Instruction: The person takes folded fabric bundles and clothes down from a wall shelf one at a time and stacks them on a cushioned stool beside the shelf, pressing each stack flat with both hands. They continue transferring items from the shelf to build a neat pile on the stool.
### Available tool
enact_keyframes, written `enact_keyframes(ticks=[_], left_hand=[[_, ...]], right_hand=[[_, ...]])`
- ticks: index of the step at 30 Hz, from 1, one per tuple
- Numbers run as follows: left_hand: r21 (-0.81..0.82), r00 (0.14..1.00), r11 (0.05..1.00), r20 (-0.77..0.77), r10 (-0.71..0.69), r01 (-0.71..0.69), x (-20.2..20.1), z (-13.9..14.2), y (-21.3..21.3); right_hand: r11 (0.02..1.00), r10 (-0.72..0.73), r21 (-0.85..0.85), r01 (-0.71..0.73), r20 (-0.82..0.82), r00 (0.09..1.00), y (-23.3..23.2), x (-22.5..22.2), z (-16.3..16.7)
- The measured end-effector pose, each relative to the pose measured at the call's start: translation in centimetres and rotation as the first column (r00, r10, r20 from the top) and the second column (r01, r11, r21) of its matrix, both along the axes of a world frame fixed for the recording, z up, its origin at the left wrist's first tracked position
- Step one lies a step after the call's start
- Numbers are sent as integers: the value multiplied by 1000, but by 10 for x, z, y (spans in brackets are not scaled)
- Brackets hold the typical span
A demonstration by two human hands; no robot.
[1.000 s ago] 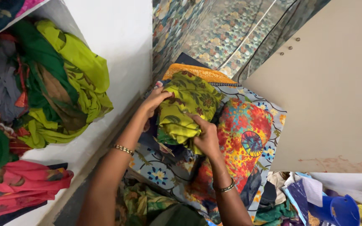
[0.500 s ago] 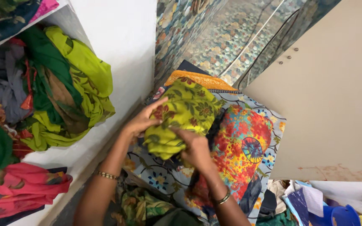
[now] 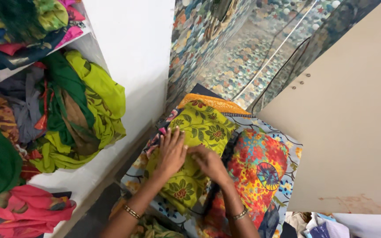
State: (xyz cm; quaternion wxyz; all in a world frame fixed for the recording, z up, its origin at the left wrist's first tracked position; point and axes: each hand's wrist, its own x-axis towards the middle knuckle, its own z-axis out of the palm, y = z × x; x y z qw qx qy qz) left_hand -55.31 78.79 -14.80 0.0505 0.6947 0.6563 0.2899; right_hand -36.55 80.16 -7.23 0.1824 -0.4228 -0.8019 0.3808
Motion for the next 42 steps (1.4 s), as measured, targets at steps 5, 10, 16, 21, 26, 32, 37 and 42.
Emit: enact_keyframes(ticks=[5, 10, 16, 21, 26, 32, 37, 42], left_hand=[[-71, 988, 997, -154, -19, 8, 22, 6, -13], [3, 998, 1000, -64, 8, -8, 23, -1, -20], [53, 999, 999, -46, 2, 1, 22, -10, -17], [30, 1000, 1000, -29, 5, -4, 23, -7, -16], [43, 997, 997, -42, 60, -59, 23, 3, 0], [178, 992, 984, -125, 26, -4, 18, -8, 25], [126, 995, 990, -91, -51, 62, 14, -20, 27], [113, 992, 992, -119, -51, 65, 15, -21, 29]], right_hand=[[847, -228, 463, 263, -131, 965, 38, -10, -38], [801, -303, 558, 217, 67, 951, 45, -19, -85], [807, -310, 546, 225, 67, 948, 48, -15, -100], [831, -313, 508, 228, 88, 946, 45, -16, -84], [817, -320, 499, 290, -27, 947, 44, -24, -59], [803, -327, 523, 287, -16, 945, 46, -33, -62], [767, -377, 586, 263, 78, 923, 42, -38, -84], [768, -385, 575, 283, 60, 921, 46, -36, -96]])
